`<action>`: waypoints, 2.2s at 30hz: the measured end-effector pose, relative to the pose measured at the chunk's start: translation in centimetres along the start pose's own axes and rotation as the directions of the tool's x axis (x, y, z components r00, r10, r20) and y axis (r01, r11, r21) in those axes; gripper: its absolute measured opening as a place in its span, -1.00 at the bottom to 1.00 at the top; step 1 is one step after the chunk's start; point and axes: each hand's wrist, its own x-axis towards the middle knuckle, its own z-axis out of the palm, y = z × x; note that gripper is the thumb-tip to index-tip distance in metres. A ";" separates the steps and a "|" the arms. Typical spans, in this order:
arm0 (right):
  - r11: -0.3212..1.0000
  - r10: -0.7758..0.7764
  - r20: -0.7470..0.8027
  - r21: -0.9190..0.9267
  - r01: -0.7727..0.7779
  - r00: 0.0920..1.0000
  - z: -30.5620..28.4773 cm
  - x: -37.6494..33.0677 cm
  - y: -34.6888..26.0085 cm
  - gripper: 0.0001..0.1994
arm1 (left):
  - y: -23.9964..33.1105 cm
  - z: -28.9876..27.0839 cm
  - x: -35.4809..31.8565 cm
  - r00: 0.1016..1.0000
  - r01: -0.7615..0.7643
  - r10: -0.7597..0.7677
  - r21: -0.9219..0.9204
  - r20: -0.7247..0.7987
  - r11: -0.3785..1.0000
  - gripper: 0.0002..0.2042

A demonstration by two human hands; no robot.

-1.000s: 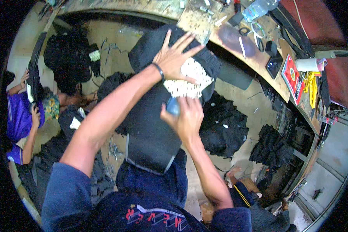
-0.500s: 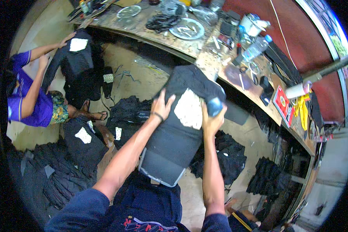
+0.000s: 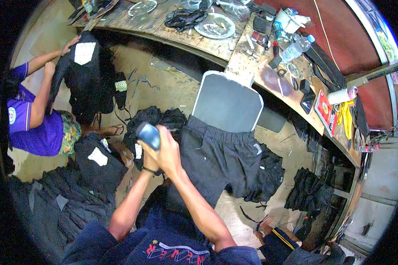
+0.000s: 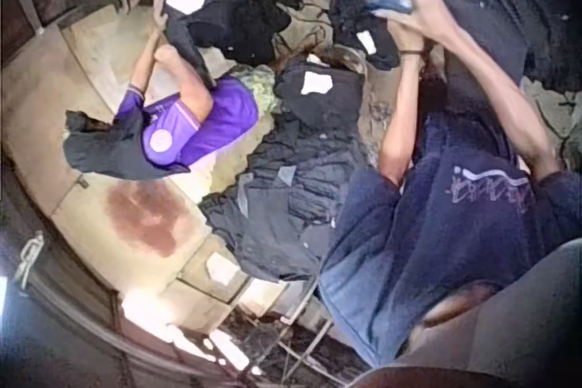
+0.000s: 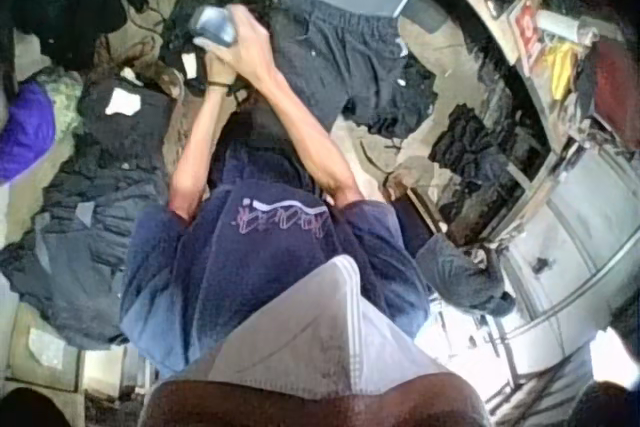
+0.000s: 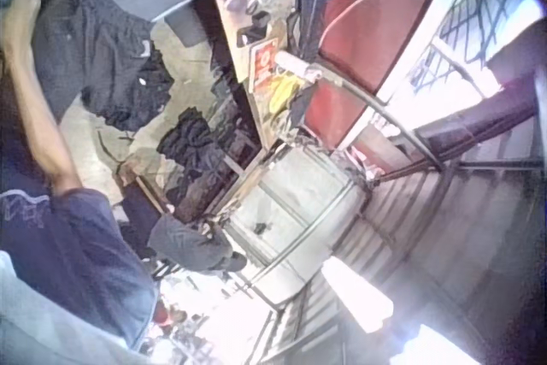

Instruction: The person repeatedly rubs a small blue object against black garments laid on a flat board, moving the object back and forth across the fabric surface. The person handles multiple garments one at a time, rubbing each with the object and then setting them aside.

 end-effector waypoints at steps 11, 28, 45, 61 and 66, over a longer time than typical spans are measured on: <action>0.902 -0.135 -0.729 -0.370 -0.221 0.671 -21.5 7.6 7.1 -0.25 | 20.4 7.2 20.1 0.794 -0.391 0.565 0.522 -0.226 0.758 0.19; 0.908 -0.254 -0.738 -0.404 -0.108 0.625 -23.6 12.4 9.8 -0.32 | 26.0 5.8 23.0 0.695 -0.527 0.109 0.400 0.710 0.750 -0.32; 0.749 -0.388 -0.195 -0.637 0.185 0.901 -19.9 3.3 1.6 -0.41 | 24.8 8.1 23.7 0.896 -0.362 0.442 0.639 0.038 0.679 0.36; 0.855 -0.147 0.345 -0.428 0.295 0.927 -15.2 0.2 3.0 -0.51 | 26.2 7.3 29.9 0.925 -0.370 0.344 0.599 0.163 0.710 0.27; 0.639 -0.405 -0.090 -0.740 0.211 0.910 -18.6 12.4 2.4 -0.53 | 26.9 7.3 30.2 0.936 -0.344 0.308 0.616 0.168 0.709 0.16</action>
